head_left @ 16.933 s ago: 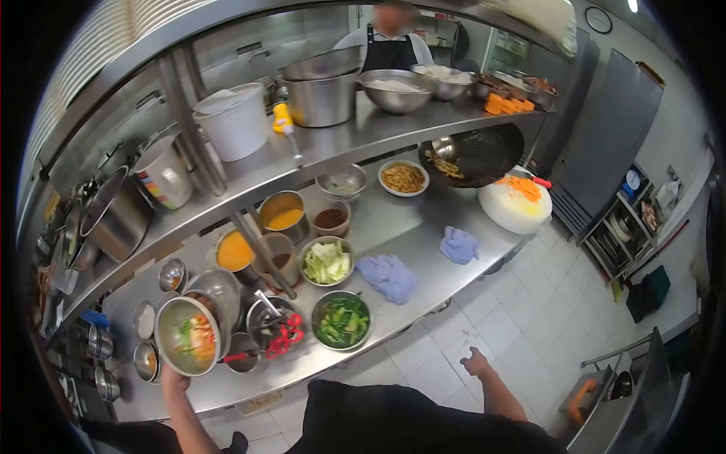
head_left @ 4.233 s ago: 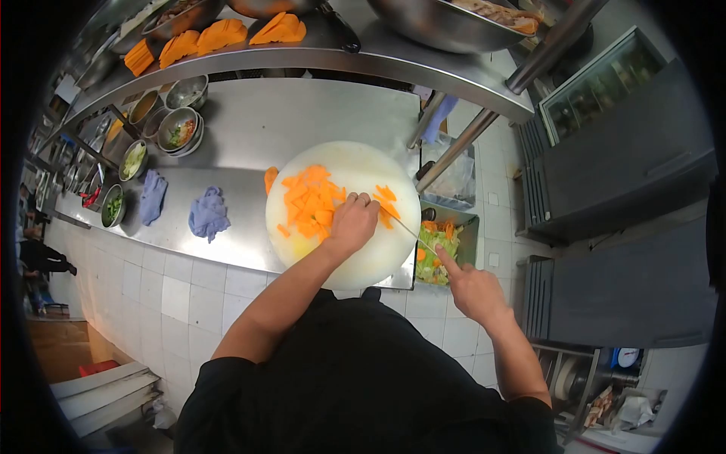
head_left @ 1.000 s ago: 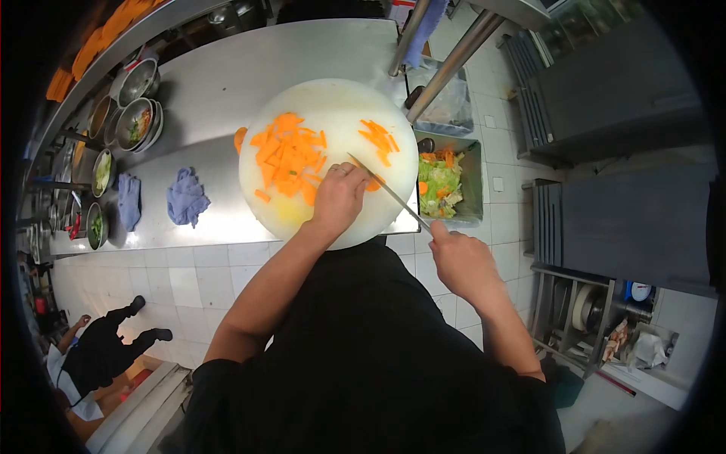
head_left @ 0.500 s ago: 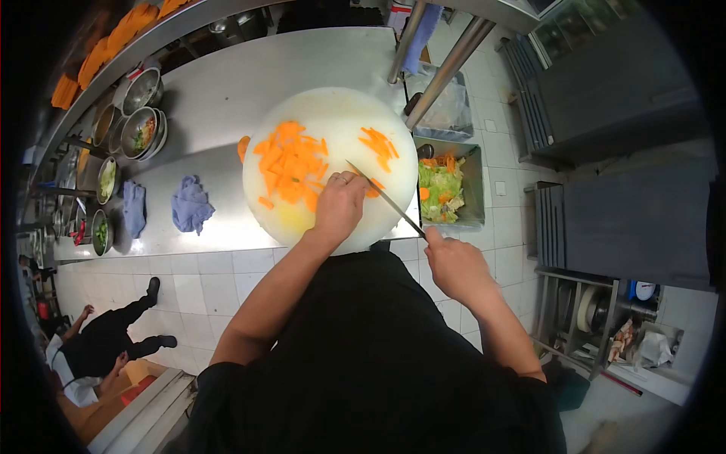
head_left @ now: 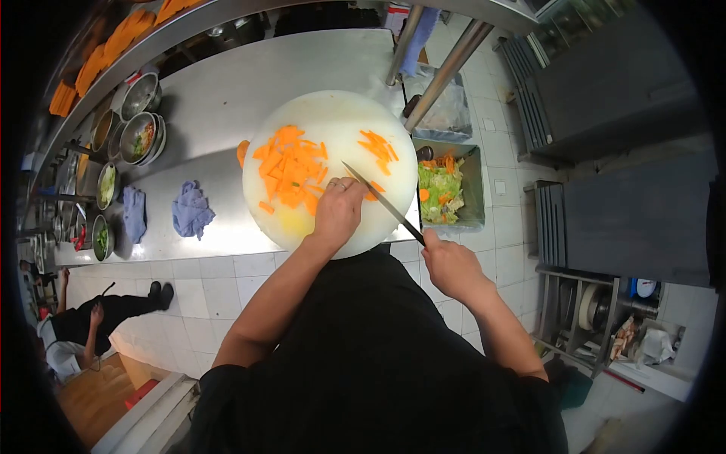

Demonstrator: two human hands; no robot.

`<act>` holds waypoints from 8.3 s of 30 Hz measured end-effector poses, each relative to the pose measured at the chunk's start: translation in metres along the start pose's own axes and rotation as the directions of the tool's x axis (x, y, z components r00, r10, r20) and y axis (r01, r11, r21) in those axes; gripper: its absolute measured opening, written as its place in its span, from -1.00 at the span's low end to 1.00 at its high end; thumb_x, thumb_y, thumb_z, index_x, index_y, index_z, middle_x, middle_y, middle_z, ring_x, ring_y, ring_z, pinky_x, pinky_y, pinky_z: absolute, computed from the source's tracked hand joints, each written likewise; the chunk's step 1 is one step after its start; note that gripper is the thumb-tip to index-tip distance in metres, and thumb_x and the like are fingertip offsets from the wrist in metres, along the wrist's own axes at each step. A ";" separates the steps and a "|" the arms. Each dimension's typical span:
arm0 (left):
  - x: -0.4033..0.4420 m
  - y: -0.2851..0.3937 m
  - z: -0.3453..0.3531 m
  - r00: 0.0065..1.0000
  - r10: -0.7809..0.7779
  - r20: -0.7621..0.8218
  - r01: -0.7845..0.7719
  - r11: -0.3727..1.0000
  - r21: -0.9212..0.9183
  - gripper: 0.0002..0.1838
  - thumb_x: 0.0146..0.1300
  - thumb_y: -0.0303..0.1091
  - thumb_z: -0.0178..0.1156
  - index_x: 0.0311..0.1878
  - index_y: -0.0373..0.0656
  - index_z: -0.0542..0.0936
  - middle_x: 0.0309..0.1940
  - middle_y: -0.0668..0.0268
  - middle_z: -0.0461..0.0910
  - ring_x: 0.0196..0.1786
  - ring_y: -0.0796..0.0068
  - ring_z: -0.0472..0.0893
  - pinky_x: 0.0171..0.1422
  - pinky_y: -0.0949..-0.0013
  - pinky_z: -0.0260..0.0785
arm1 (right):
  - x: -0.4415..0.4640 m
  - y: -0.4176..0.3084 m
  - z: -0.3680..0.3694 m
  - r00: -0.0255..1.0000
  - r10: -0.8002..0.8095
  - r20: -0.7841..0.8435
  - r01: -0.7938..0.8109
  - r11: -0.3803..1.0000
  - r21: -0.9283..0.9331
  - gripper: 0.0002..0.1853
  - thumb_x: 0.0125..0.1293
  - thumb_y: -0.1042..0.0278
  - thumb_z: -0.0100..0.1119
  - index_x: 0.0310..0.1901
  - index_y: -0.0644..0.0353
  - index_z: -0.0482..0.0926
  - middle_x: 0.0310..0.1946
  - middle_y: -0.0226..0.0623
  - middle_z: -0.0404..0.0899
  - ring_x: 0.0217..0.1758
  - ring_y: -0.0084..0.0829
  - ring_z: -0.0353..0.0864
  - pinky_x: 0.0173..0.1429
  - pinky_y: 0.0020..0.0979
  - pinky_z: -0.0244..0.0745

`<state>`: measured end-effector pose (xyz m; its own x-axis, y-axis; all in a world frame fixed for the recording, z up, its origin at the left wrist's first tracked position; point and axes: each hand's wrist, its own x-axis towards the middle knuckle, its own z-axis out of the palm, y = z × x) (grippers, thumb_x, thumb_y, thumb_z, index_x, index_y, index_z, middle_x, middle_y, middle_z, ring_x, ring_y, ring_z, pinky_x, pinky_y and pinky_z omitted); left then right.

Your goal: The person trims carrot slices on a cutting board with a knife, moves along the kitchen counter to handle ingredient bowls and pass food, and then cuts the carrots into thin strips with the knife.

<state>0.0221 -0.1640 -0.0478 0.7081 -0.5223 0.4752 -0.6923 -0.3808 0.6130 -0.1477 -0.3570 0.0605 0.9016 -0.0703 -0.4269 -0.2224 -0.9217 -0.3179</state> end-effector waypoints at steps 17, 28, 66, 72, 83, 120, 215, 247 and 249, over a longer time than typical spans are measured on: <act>-0.007 -0.003 0.000 0.999 0.031 -0.020 -0.030 0.999 0.045 -0.88 0.22 -0.62 0.20 -0.22 -0.22 0.65 -0.24 0.08 0.64 -0.10 -0.02 0.64 0.09 0.10 0.54 | -0.004 -0.006 -0.012 0.999 0.017 0.031 -0.016 1.000 -0.024 -0.79 0.60 0.29 0.08 0.01 0.26 0.38 -0.27 0.10 0.74 -0.14 0.24 0.73 -0.04 0.20 0.58; -0.009 -0.006 0.002 0.998 0.041 -0.037 -0.040 0.999 0.029 -0.88 0.23 -0.63 0.31 -0.19 -0.22 0.69 -0.21 0.10 0.64 -0.10 -0.03 0.61 0.03 0.08 0.51 | -0.005 -0.012 -0.022 0.997 0.025 0.070 -0.023 0.999 -0.026 -0.80 0.59 0.31 0.08 0.02 0.27 0.41 -0.27 0.13 0.74 -0.14 0.26 0.72 -0.02 0.23 0.57; 0.028 -0.007 -0.009 0.960 -0.279 -0.003 0.276 0.950 0.149 -0.58 0.20 -0.41 0.40 0.15 -0.20 0.62 -0.02 -0.02 0.65 0.12 -0.13 0.58 0.23 -0.04 0.48 | 0.006 -0.005 -0.017 0.997 0.048 -0.065 -0.046 0.998 0.043 -0.78 0.61 0.29 0.07 0.04 0.27 0.38 -0.25 0.11 0.76 -0.15 0.26 0.73 -0.04 0.20 0.58; 0.053 -0.039 -0.029 0.978 -0.121 -0.169 0.170 0.936 0.310 -0.53 0.20 -0.42 0.38 0.21 -0.20 0.64 0.03 0.00 0.65 0.19 -0.09 0.54 0.33 -0.01 0.43 | -0.005 -0.007 -0.021 0.996 0.045 -0.078 -0.040 0.997 0.070 -0.81 0.58 0.33 0.06 -0.01 0.31 0.40 -0.30 0.17 0.72 -0.17 0.28 0.72 -0.05 0.23 0.56; 0.097 -0.060 -0.072 0.932 -0.348 0.100 0.346 0.937 0.037 -0.79 0.50 -0.42 0.23 0.07 -0.18 0.77 -0.14 0.13 0.76 -0.04 0.14 0.69 0.13 0.19 0.55 | 0.027 0.001 -0.018 0.999 -0.037 0.006 0.035 0.984 0.172 -0.80 0.57 0.30 0.10 0.02 0.26 0.46 -0.21 0.13 0.73 -0.06 0.26 0.69 0.04 0.19 0.53; 0.034 -0.021 -0.020 0.976 -0.184 0.116 0.171 0.979 0.110 -0.59 0.24 -0.41 0.32 0.14 -0.36 0.68 0.04 -0.07 0.63 0.21 -0.13 0.57 0.32 0.00 0.50 | 0.015 -0.008 -0.052 0.991 -0.081 -0.109 0.055 0.973 -0.224 -0.79 0.31 0.60 0.09 -0.02 0.32 0.46 -0.37 0.13 0.72 -0.29 0.14 0.79 -0.16 0.09 0.67; 0.015 -0.025 0.000 1.000 -0.004 -0.014 0.005 0.997 0.083 -0.94 0.21 -0.56 0.35 -0.26 -0.22 0.70 -0.23 0.13 0.69 -0.08 -0.03 0.63 0.11 0.05 0.49 | 0.013 -0.015 -0.015 0.998 0.005 -0.057 -0.011 0.996 -0.093 -0.83 0.51 0.41 0.10 0.02 0.26 0.42 -0.34 0.12 0.71 -0.25 0.18 0.75 -0.15 0.17 0.61; 0.012 -0.014 0.005 0.999 -0.011 -0.036 0.012 0.999 0.040 -0.96 0.21 -0.59 0.30 -0.30 -0.25 0.66 -0.25 0.07 0.65 -0.06 -0.06 0.61 0.12 0.04 0.51 | 0.024 -0.015 -0.003 0.999 -0.001 -0.046 -0.002 0.999 -0.049 -0.84 0.42 0.51 0.09 -0.02 0.30 0.41 -0.34 0.15 0.73 -0.20 0.19 0.78 -0.09 0.16 0.63; 0.012 -0.017 0.005 0.999 0.027 -0.028 -0.026 0.998 0.055 -0.96 0.20 -0.59 0.30 -0.30 -0.24 0.66 -0.26 0.07 0.65 -0.07 -0.05 0.61 0.11 0.04 0.51 | 0.026 -0.015 -0.007 0.998 -0.016 -0.059 0.016 1.000 0.004 -0.84 0.45 0.48 0.08 -0.02 0.30 0.41 -0.34 0.15 0.73 -0.20 0.20 0.77 -0.08 0.18 0.62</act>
<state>0.0420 -0.1680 -0.0558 0.6925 -0.5112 0.5091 -0.7169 -0.4087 0.5648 -0.1189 -0.3479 0.0599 0.9253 -0.0780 -0.3711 -0.2093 -0.9212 -0.3281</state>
